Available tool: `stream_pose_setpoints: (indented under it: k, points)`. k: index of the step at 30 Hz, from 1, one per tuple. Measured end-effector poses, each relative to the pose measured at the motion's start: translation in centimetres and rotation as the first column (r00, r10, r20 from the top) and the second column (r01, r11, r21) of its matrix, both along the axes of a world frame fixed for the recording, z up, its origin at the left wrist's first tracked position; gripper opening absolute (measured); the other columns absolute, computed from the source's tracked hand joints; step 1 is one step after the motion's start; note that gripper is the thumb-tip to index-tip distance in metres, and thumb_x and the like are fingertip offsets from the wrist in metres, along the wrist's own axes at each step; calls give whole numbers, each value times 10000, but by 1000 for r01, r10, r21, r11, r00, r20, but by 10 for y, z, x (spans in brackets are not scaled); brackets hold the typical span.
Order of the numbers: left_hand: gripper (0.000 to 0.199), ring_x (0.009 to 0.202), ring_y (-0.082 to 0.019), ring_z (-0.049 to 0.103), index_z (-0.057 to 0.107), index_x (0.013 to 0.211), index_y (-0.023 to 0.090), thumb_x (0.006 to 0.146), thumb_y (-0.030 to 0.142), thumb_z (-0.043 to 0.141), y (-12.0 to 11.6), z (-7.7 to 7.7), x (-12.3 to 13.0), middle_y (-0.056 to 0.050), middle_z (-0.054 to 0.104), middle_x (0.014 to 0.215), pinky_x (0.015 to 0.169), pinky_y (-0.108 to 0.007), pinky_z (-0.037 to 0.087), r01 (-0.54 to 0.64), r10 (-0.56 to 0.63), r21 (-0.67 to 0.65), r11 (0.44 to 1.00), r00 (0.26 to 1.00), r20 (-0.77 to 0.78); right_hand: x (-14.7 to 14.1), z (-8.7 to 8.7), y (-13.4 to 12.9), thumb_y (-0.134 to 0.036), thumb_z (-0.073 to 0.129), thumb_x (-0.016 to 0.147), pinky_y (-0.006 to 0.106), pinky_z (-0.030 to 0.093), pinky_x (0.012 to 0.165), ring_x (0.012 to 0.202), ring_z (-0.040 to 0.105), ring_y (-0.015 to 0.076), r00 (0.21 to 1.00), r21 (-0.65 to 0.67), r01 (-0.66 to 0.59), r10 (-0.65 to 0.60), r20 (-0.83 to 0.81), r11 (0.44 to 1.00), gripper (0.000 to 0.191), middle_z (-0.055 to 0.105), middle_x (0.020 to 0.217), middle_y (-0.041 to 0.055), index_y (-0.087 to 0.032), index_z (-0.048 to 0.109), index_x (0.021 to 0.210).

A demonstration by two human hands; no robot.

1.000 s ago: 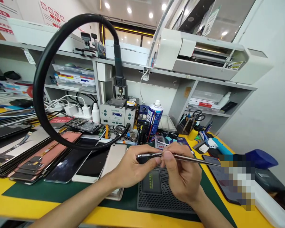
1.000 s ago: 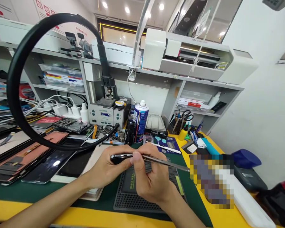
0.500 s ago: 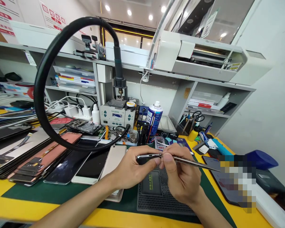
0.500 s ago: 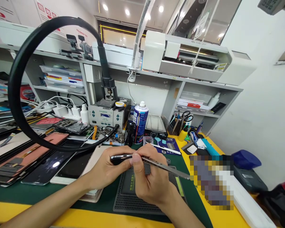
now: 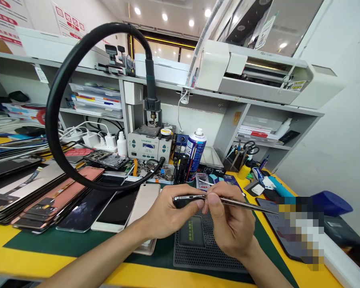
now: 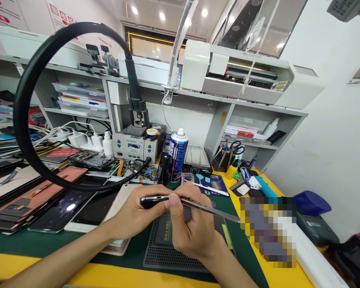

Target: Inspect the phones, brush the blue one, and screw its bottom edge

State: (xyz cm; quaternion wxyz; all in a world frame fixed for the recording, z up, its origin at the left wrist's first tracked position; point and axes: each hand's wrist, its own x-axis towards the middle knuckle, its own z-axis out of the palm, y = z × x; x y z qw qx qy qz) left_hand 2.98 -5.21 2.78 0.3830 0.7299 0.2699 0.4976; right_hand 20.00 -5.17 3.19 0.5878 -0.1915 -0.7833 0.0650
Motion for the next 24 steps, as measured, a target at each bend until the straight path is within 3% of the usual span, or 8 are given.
stream_pose_setpoints:
  k: [15,24]
  points:
    - [177,894,-156,674,747,974,149,935,255,610,0,3,0,-34,741,945,822,-215,498,9,-9,-1,1000,1000,-10,-1,3,0,-17,509,893,314,448,658,703,546,132,1000,-1,-11,11,11,1000,192,563,793,10,-179,542,990]
    - [186,889,-142,670,751,1036,158,920,242,633,2,0,1,-24,747,963,813,-201,495,-8,8,-6,1000,1000,-5,1,2,0,-25,499,902,347,458,721,704,549,136,1000,-7,-2,2,-8,1000,191,570,784,3,-190,535,993]
